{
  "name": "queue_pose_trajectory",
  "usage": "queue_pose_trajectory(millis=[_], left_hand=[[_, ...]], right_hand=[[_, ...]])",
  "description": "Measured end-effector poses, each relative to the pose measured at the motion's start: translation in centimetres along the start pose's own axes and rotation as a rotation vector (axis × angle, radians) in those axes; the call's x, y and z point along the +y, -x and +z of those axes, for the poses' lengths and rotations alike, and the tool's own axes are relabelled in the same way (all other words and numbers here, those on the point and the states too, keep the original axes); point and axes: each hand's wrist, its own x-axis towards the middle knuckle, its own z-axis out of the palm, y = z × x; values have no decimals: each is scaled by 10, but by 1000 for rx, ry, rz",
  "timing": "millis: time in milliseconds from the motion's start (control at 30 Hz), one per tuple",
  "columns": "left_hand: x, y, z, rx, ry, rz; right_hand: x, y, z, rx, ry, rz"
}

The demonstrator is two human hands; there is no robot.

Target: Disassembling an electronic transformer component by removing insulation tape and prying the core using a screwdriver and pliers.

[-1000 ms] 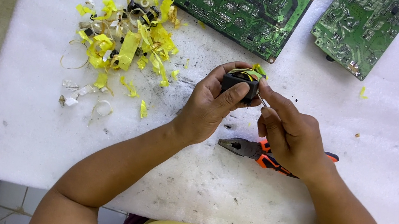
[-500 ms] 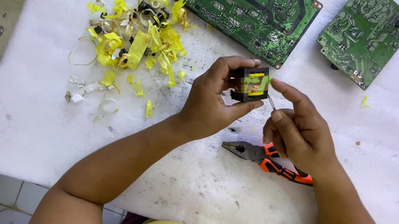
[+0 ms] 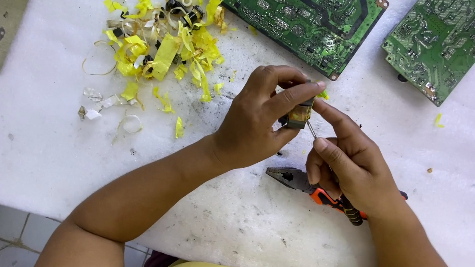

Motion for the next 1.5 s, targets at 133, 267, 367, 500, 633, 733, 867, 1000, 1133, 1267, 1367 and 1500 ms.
queue_pose_trajectory(millis=[133,267,367,500,633,733,867,1000,1133,1267,1367,1500], left_hand=[[3,0,1,-16,-24,-47],[2,-2,-1,-24,-96,-33],[0,-3,-4,-41,-197,-16],[-4,-2,-2,-32,-273,10],[-13,5,4,-52,-202,-24],[-9,4,3,-86,-116,-79],[-4,0,1,-49,-34,-118],[-6,-1,3,-13,-21,-96],[-3,-3,-3,-25,-97,-54],[0,-7,-7,-27,-99,-60],[0,-5,-5,-41,-51,-90],[-2,-1,0,-52,-18,-116]], right_hand=[[8,-1,-1,19,-66,7],[12,1,-6,56,-134,29],[10,1,-6,94,-190,47],[2,-1,1,97,-179,67],[7,-2,1,81,-188,75],[12,-1,-4,66,-166,59],[24,-1,-17,112,-254,101],[29,-3,-21,181,-305,124],[13,-6,-15,194,-279,101],[8,-4,-9,186,-75,26],[8,0,1,139,61,-37],[9,5,11,78,226,-109]])
